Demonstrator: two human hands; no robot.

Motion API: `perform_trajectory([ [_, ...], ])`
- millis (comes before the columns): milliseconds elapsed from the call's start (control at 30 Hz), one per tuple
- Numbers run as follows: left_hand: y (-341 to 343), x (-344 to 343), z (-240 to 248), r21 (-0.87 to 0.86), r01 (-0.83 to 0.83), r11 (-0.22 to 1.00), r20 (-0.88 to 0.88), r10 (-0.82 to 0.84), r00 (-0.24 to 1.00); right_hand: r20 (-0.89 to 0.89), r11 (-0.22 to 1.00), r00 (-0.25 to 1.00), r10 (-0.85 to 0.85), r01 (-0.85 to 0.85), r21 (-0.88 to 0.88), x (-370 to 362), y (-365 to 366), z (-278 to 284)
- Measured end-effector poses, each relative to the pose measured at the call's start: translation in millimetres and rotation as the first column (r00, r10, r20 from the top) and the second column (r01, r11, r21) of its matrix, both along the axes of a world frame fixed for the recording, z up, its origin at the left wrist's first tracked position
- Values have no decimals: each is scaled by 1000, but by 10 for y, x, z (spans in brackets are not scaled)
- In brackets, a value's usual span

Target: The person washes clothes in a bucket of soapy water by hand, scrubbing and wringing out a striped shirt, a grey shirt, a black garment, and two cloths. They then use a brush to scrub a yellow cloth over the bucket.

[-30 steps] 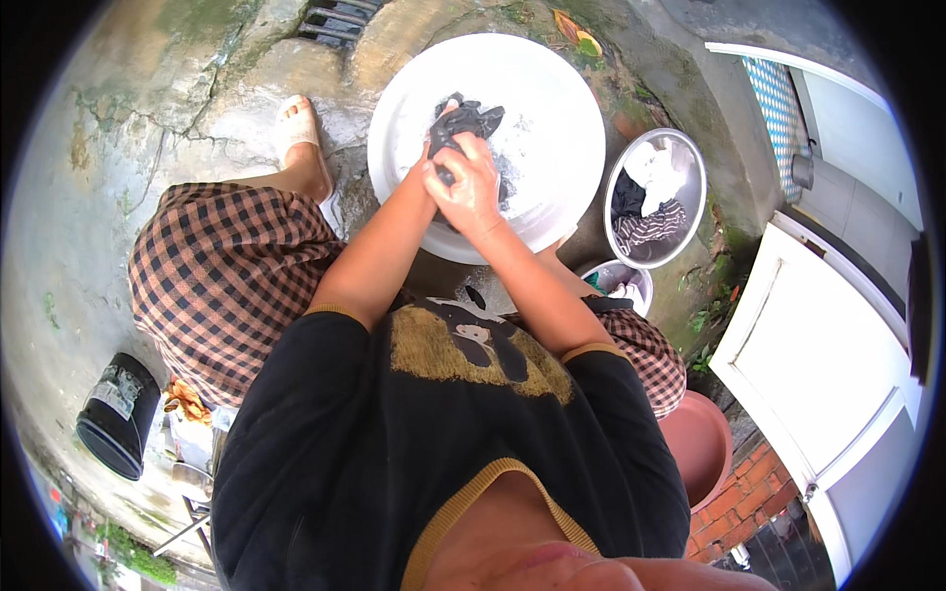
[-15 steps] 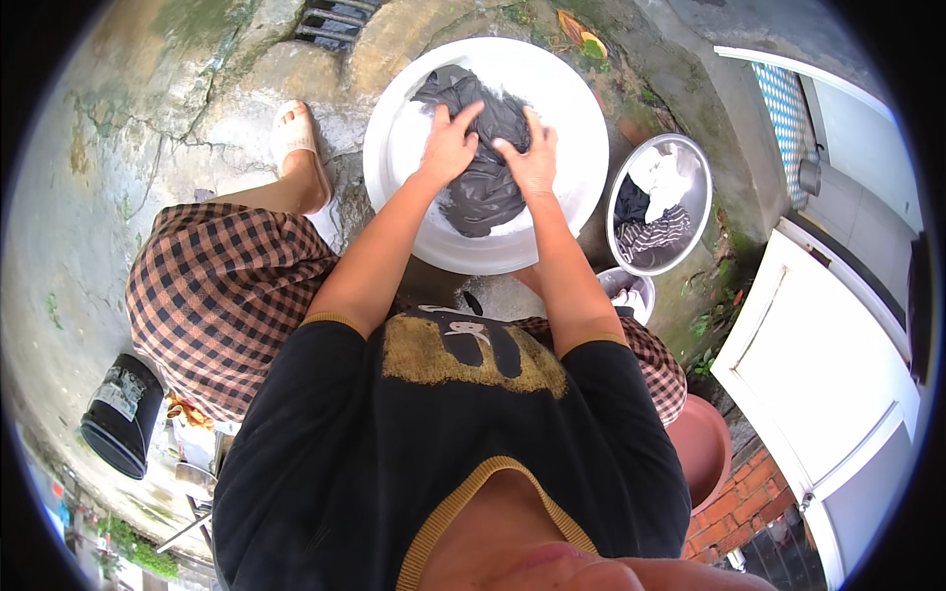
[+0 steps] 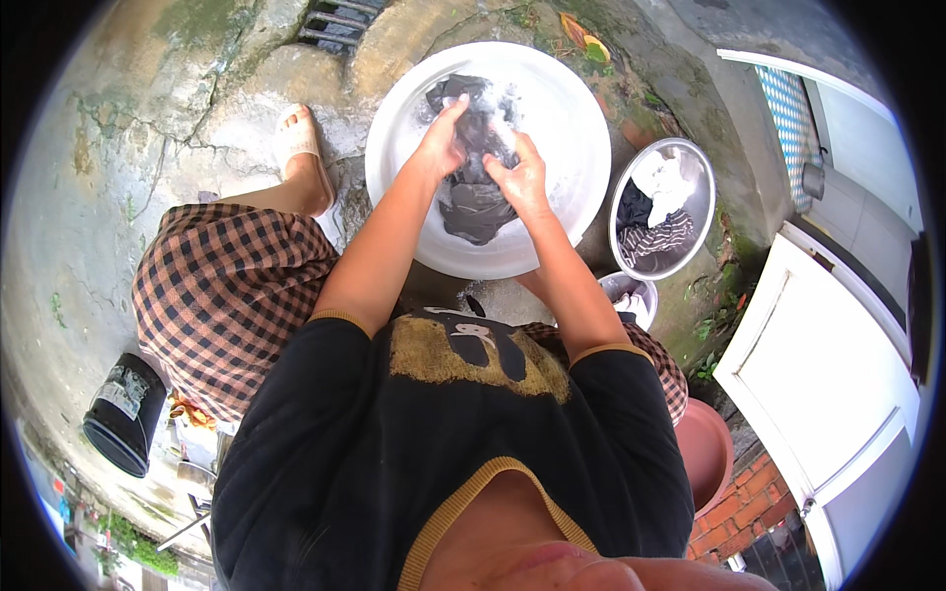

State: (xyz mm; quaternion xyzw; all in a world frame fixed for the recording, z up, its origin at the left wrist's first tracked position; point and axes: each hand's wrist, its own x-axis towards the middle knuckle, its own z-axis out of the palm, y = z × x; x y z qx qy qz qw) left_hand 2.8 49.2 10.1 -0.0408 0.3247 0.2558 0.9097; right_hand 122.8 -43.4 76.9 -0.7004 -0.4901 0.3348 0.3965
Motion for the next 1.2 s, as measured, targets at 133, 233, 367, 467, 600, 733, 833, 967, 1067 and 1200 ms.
perform_trajectory([
  [133,-7,-49,238,16,5,1000,90,-6,996,-29,975,976,217,-216,56,-491,-41,660],
  [233,-96,7,232,93,-106,990,-53,111,992,252,969,942,222,-242,54,-677,21,675],
  [367,-258,342,717,48,-179,983,-310,185,933,346,967,912,-221,251,-44,170,264,-104],
  [467,-276,493,786,27,-84,996,-419,88,904,276,947,909,-313,321,15,290,165,-318],
  [600,-99,214,615,202,-133,970,-445,212,870,59,965,970,-238,229,127,-245,69,277],
  [733,-84,-128,-21,185,-209,960,-133,235,963,237,979,970,56,-100,177,-870,23,662],
  [833,-320,306,725,155,-41,987,-380,98,920,238,948,950,-204,252,-192,48,5,-63],
  [967,-202,434,1194,639,232,733,-383,41,923,22,968,969,-246,247,-41,491,-130,-210],
  [1067,67,315,1761,755,128,643,-263,117,958,-633,981,757,-165,190,-28,359,-117,239],
  [1200,101,497,2454,748,46,662,-82,23,996,-566,995,824,4,-62,-84,72,-232,360],
])
